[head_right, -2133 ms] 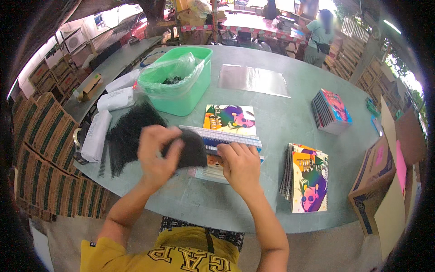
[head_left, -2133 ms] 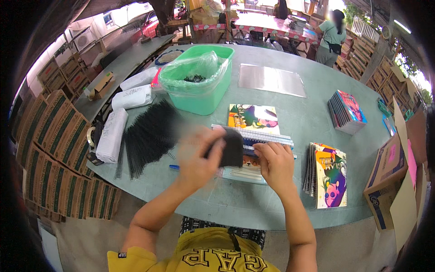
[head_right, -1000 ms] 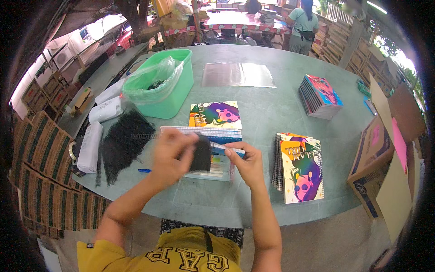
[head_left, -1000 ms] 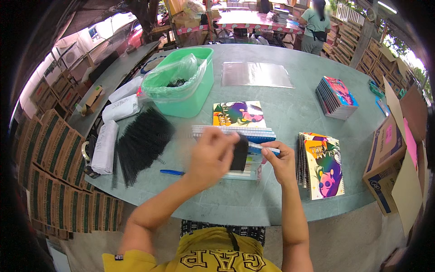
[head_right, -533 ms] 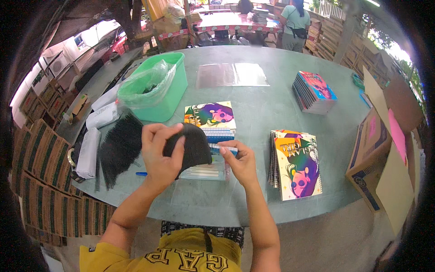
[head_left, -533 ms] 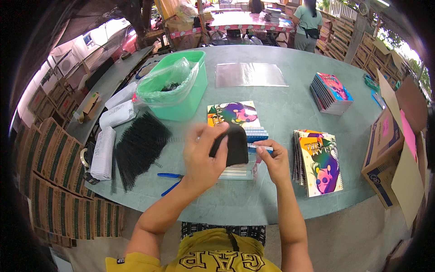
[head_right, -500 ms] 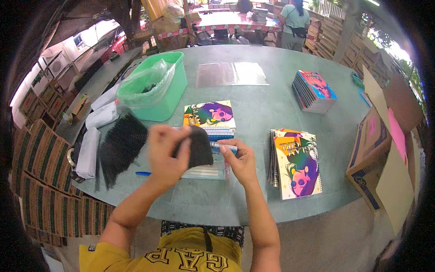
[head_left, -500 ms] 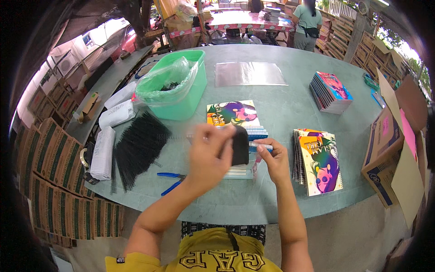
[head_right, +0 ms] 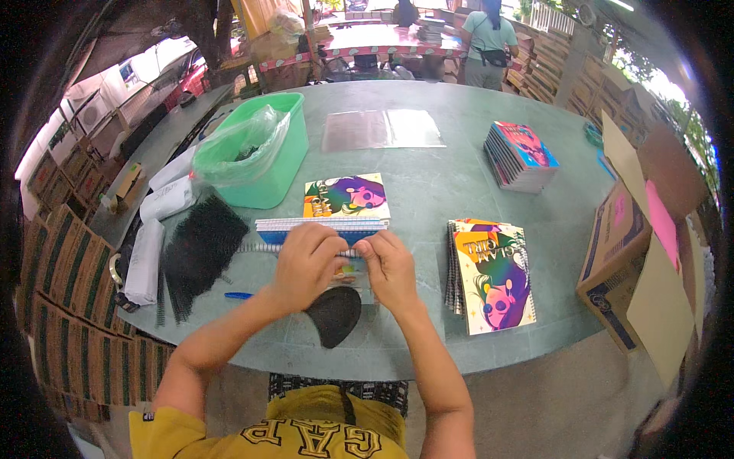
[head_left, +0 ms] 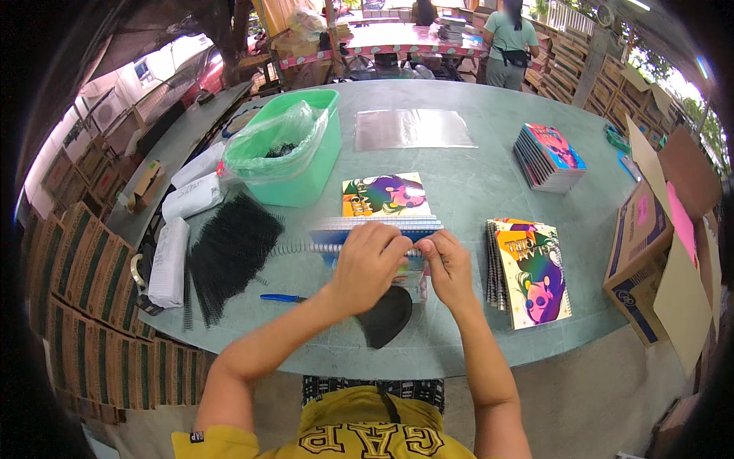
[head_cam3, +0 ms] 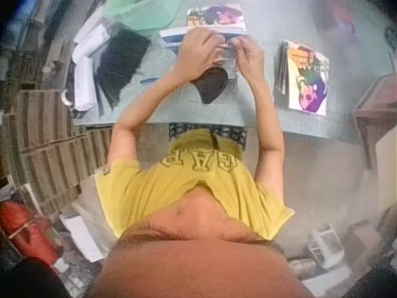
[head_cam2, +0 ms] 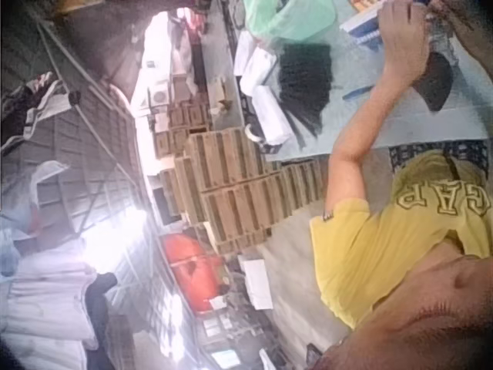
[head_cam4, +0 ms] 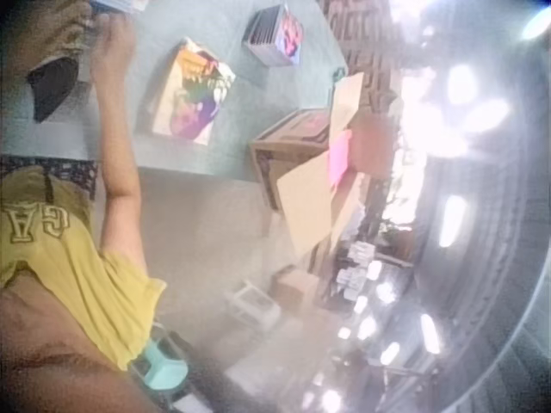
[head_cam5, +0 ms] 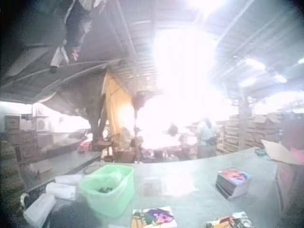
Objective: The person threads a plastic spiral coil through the pre-punched holes of several notebook covers and pages by hand, using a pair of pliers to trim and crimp the ends of the coil.
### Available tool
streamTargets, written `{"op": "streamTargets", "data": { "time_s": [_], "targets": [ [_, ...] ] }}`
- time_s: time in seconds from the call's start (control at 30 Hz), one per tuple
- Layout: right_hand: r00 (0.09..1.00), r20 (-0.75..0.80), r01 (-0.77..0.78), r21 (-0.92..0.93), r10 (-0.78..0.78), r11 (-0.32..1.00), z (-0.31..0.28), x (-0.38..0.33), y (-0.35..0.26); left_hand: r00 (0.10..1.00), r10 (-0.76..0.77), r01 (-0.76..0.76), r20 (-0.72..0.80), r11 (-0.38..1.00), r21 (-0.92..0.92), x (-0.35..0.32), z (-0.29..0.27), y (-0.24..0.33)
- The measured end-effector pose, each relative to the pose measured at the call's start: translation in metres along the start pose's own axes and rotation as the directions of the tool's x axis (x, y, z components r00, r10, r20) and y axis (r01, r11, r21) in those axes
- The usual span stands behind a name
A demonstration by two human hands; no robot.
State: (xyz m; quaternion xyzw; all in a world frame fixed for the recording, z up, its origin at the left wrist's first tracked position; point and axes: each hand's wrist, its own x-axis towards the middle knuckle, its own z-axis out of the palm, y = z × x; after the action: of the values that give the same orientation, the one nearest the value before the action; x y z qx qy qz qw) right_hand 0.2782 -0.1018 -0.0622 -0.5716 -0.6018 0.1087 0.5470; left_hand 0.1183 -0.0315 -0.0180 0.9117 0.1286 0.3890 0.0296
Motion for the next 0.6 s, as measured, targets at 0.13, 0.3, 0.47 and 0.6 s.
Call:
{"op": "streamTargets", "data": {
  "time_s": [0.13,0.3,0.47,0.6],
  "targets": [
    [0.997,0.032,0.068,-0.044,-0.067,0.997,-0.007,0.007,-0.013,0.976,-0.034,0.022,0.217,0.998,0.060,-0.002,-0.006,-0.014],
    [0.997,-0.024,0.075,0.005,-0.075,0.997,-0.004,0.000,-0.012,0.991,0.095,-0.104,0.091,0.990,0.099,0.007,-0.005,-0.010],
    [0.993,-0.049,0.103,0.004,-0.103,0.995,-0.003,-0.002,-0.011,0.904,-0.146,0.093,0.402,0.985,0.148,0.016,-0.013,-0.008],
    [0.989,-0.095,0.118,0.017,-0.116,0.993,0.004,-0.003,-0.010,0.963,-0.050,0.053,0.265,0.999,-0.003,0.012,-0.004,-0.015]
  ]
}}
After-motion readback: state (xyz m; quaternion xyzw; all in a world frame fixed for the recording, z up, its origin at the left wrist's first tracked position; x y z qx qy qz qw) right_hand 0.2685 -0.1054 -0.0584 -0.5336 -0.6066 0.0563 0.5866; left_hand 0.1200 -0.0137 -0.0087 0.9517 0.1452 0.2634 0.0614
